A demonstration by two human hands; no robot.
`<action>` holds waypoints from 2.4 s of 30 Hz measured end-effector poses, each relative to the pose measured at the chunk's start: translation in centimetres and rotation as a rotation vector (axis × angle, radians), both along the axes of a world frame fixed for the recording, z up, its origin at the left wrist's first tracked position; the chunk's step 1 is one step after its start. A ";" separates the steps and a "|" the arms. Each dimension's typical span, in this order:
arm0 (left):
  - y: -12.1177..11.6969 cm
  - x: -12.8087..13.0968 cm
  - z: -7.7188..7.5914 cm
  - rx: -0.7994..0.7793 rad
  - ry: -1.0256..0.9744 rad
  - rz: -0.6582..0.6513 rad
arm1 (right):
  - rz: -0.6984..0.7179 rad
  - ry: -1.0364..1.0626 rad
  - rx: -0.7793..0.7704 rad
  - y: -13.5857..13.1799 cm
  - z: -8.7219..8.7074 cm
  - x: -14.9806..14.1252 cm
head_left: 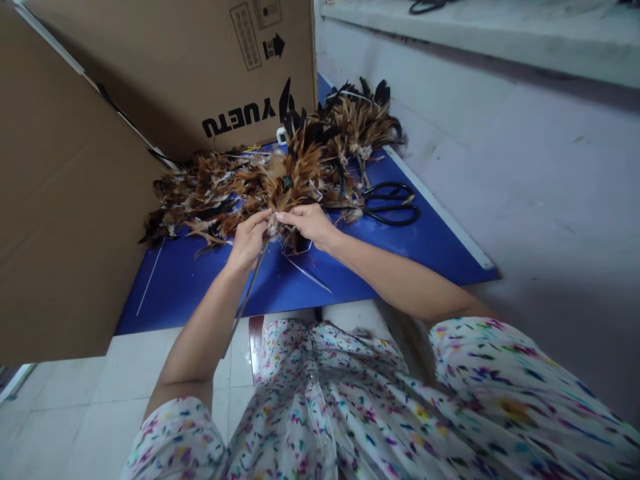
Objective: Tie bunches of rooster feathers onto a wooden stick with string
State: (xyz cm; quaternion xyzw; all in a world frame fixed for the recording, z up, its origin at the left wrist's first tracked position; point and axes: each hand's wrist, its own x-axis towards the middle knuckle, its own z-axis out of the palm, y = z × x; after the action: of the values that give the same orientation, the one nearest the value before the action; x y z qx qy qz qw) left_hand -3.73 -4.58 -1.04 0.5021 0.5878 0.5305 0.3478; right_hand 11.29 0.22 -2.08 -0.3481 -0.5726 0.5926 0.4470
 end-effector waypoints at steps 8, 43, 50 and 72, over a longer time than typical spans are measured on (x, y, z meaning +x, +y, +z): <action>-0.7 1.1 1.0 -0.127 -0.173 -0.073 | 0.005 0.028 -0.015 0.1 0.2 0.1; -0.7 -0.7 -1.4 0.229 0.730 -0.174 | 0.153 -0.293 0.032 0.6 1.2 1.3; -1.2 -0.4 -2.0 0.183 0.635 -0.137 | 0.122 -0.339 0.017 0.8 0.9 1.2; -2.5 -0.2 -1.9 0.052 0.567 -0.175 | 0.125 -0.344 0.079 1.0 0.0 0.8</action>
State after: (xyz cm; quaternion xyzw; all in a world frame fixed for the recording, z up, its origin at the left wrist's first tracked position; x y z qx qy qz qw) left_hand -3.96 -7.09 -2.90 0.6876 0.6024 0.3519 0.2011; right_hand 12.04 1.26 -2.10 -0.3903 -0.6837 0.5281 0.3183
